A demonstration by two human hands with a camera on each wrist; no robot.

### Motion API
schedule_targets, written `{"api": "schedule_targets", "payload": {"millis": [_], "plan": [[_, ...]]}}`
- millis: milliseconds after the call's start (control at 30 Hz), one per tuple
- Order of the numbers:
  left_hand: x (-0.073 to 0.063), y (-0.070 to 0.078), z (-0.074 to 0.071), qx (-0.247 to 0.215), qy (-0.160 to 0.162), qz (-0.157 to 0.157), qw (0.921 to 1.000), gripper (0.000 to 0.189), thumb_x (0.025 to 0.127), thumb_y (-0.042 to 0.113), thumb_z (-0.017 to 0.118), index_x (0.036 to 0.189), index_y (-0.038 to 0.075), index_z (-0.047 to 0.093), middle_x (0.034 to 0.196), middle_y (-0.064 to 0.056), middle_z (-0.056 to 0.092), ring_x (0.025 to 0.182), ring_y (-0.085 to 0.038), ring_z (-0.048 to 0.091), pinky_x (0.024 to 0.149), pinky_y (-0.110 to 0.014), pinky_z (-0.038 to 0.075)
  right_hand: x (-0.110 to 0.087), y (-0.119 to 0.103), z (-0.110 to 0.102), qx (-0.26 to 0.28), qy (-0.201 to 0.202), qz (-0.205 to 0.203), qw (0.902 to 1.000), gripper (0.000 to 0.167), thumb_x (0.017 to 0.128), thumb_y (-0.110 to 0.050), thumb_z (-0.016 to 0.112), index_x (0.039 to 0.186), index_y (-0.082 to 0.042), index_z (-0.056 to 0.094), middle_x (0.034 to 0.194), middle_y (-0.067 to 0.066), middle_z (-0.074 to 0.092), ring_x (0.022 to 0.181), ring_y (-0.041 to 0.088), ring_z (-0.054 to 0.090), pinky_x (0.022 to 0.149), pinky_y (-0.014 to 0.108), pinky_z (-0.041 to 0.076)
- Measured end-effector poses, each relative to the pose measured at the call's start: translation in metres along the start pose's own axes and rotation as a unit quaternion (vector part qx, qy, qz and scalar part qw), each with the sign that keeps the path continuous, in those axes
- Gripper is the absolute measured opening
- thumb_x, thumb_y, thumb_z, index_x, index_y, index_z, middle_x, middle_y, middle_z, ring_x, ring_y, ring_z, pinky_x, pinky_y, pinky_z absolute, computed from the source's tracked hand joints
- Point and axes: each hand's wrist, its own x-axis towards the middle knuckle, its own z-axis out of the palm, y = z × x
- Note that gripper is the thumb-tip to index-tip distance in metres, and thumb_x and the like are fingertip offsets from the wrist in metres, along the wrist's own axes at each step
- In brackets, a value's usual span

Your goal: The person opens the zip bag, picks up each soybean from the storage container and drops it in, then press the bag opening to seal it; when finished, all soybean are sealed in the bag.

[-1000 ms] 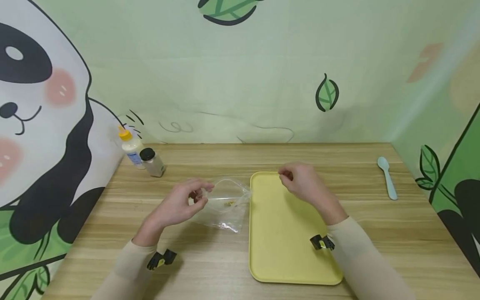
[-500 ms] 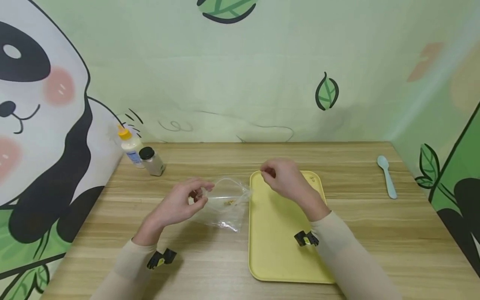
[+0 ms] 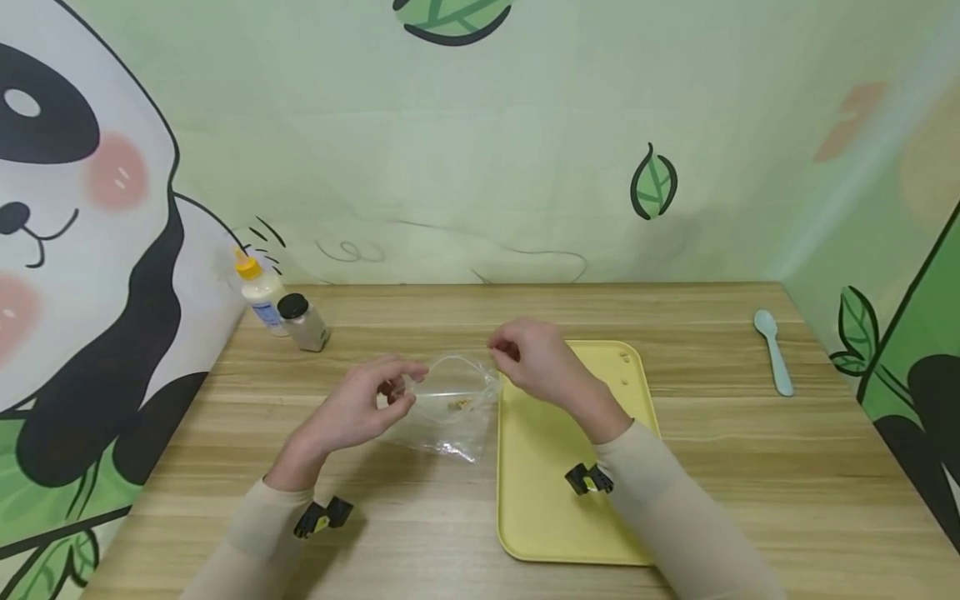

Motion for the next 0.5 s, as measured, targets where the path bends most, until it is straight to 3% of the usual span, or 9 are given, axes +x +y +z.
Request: {"api": "schedule_targets", "payload": {"millis": [167,333,500], "plan": [[0.000,0.000,0.000,0.000,0.001,-0.002,1.0000,0.034,0.086,0.005,0.066,0.119,0.003,0.065,0.102,-0.005,0.066,0.073,-0.009,0.053,0.067,-0.030,0.055,0.002,-0.008,0.008,0.015,-0.007,-0.011,0.9998,0.007,0.088,-0.008,0.069,0.092,-0.004,0.073,0.078,0.001,0.068,0.069,0.008,0.058,0.062,0.023,0.052],[0.000,0.001,-0.001,0.000,-0.001,-0.005,1.0000,0.033,0.086,0.005,0.066,0.119,0.004,0.065,0.102,-0.005,0.066,0.074,-0.010,0.053,0.067,-0.035,0.055,0.005,-0.012,0.017,0.025,-0.010,-0.040,0.9988,0.006,0.089,-0.012,0.069,0.089,-0.007,0.073,0.075,-0.002,0.066,0.065,0.005,0.056,0.059,0.021,0.050],[0.000,0.001,-0.001,0.001,-0.003,-0.005,1.0000,0.033,0.086,0.006,0.065,0.120,0.004,0.065,0.102,-0.005,0.066,0.074,-0.010,0.053,0.067,-0.036,0.055,0.004,-0.013,0.022,0.029,-0.016,-0.040,0.9986,0.007,0.089,-0.015,0.070,0.090,-0.009,0.073,0.076,-0.004,0.065,0.065,0.005,0.055,0.058,0.019,0.050]]}}
